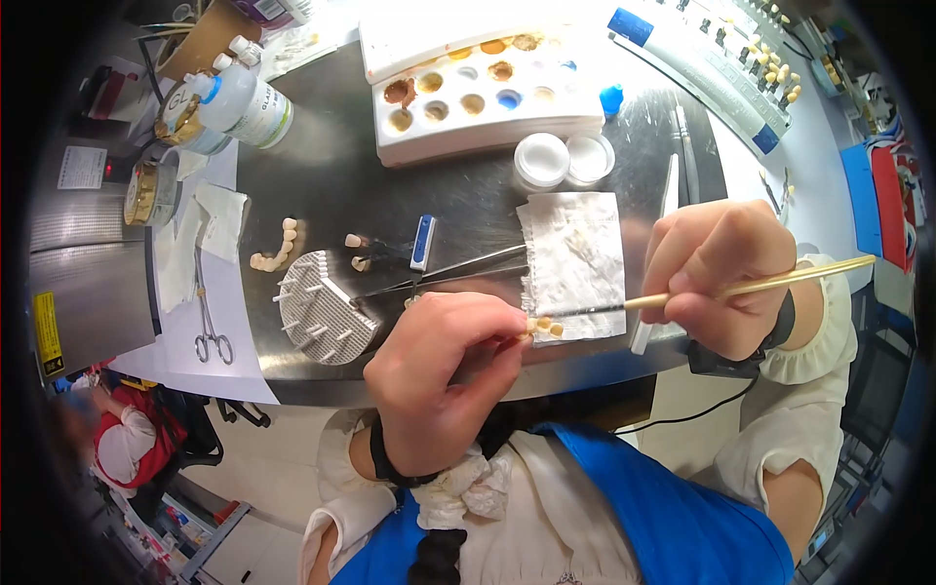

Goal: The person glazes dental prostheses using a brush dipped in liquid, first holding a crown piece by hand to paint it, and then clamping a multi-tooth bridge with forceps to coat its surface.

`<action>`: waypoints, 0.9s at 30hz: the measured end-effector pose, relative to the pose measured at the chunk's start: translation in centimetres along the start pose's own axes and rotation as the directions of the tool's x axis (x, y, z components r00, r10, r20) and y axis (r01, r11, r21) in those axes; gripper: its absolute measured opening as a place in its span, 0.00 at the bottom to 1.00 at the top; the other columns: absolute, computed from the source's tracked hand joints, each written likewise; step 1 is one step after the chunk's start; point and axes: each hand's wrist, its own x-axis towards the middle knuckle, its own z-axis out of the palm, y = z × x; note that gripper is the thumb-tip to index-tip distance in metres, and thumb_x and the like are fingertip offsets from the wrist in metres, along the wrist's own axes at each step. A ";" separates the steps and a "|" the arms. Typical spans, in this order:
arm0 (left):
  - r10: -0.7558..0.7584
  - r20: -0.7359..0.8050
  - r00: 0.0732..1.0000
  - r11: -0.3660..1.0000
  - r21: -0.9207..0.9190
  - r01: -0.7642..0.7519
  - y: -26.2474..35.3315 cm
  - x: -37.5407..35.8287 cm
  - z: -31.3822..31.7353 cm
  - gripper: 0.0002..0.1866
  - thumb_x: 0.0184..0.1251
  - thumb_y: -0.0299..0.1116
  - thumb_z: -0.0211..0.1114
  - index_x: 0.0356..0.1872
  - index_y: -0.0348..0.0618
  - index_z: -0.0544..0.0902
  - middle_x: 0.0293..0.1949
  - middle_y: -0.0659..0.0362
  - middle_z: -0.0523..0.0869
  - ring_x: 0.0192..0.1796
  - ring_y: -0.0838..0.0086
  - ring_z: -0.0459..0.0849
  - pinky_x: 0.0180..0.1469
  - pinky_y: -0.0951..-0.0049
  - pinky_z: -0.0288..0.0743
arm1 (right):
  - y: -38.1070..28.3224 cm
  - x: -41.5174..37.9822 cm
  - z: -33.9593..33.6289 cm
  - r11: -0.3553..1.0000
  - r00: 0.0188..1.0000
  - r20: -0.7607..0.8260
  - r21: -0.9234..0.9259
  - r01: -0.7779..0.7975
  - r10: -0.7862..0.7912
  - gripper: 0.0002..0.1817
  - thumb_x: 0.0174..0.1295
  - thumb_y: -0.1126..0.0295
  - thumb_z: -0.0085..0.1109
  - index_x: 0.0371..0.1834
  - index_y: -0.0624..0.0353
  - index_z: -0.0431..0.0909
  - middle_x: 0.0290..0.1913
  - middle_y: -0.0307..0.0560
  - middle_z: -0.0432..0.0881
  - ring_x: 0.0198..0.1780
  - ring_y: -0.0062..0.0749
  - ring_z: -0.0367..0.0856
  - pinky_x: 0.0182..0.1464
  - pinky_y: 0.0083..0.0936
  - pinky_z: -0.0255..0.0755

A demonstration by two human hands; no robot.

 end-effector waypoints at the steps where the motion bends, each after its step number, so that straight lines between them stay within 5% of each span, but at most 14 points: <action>1: -0.009 0.003 1.000 1.000 0.012 0.009 0.1 0.0 -0.1 0.12 0.47 0.11 0.64 0.34 0.32 0.78 0.34 0.51 0.82 0.35 0.75 0.82 0.33 0.82 0.76 | 0.0 0.0 0.2 1.000 1.000 -0.021 -0.014 0.004 -0.005 0.08 0.57 0.78 0.56 0.31 0.61 0.66 0.24 0.51 0.78 0.22 0.26 0.74 0.22 0.18 0.68; 2: -0.018 0.006 1.000 1.000 0.023 0.018 0.2 0.0 -0.1 0.12 0.47 0.11 0.65 0.34 0.33 0.78 0.34 0.52 0.82 0.34 0.76 0.81 0.33 0.82 0.76 | 0.1 0.0 0.4 1.000 0.999 -0.043 -0.028 0.008 -0.009 0.08 0.58 0.78 0.56 0.32 0.61 0.65 0.24 0.51 0.78 0.21 0.25 0.74 0.22 0.17 0.67; 4: -0.011 -0.001 1.000 1.000 0.022 0.011 0.1 0.0 0.0 0.12 0.46 0.11 0.65 0.33 0.33 0.78 0.34 0.52 0.82 0.34 0.76 0.81 0.32 0.82 0.75 | 0.2 0.4 1.0 0.997 0.934 -0.354 0.080 -0.017 0.045 0.08 0.57 0.81 0.58 0.27 0.63 0.67 0.22 0.44 0.75 0.24 0.24 0.75 0.26 0.15 0.66; 8: 0.001 -0.020 1.000 1.000 0.011 -0.001 0.2 0.1 0.2 0.12 0.46 0.11 0.65 0.33 0.33 0.78 0.33 0.52 0.82 0.34 0.75 0.81 0.32 0.82 0.75 | 0.2 0.9 0.9 0.989 0.880 -0.452 0.040 -0.143 0.146 0.06 0.61 0.78 0.55 0.29 0.61 0.67 0.25 0.43 0.74 0.28 0.20 0.73 0.30 0.14 0.64; 14: -0.003 -0.034 0.999 1.000 0.018 0.004 0.1 0.0 0.2 0.14 0.44 0.13 0.67 0.34 0.37 0.81 0.34 0.54 0.83 0.34 0.70 0.82 0.33 0.76 0.77 | 0.3 1.1 0.8 0.974 0.867 -0.449 0.028 -0.225 0.213 0.06 0.61 0.78 0.55 0.29 0.62 0.68 0.28 0.42 0.75 0.29 0.18 0.72 0.32 0.14 0.64; 27: 0.005 -0.020 1.000 1.000 0.017 -0.004 0.3 0.1 0.2 0.12 0.46 0.12 0.65 0.33 0.34 0.78 0.32 0.53 0.81 0.34 0.73 0.81 0.33 0.80 0.74 | 0.2 1.1 0.8 0.978 0.861 -0.473 0.011 -0.208 0.189 0.06 0.60 0.79 0.54 0.29 0.62 0.68 0.28 0.41 0.73 0.29 0.18 0.71 0.33 0.15 0.64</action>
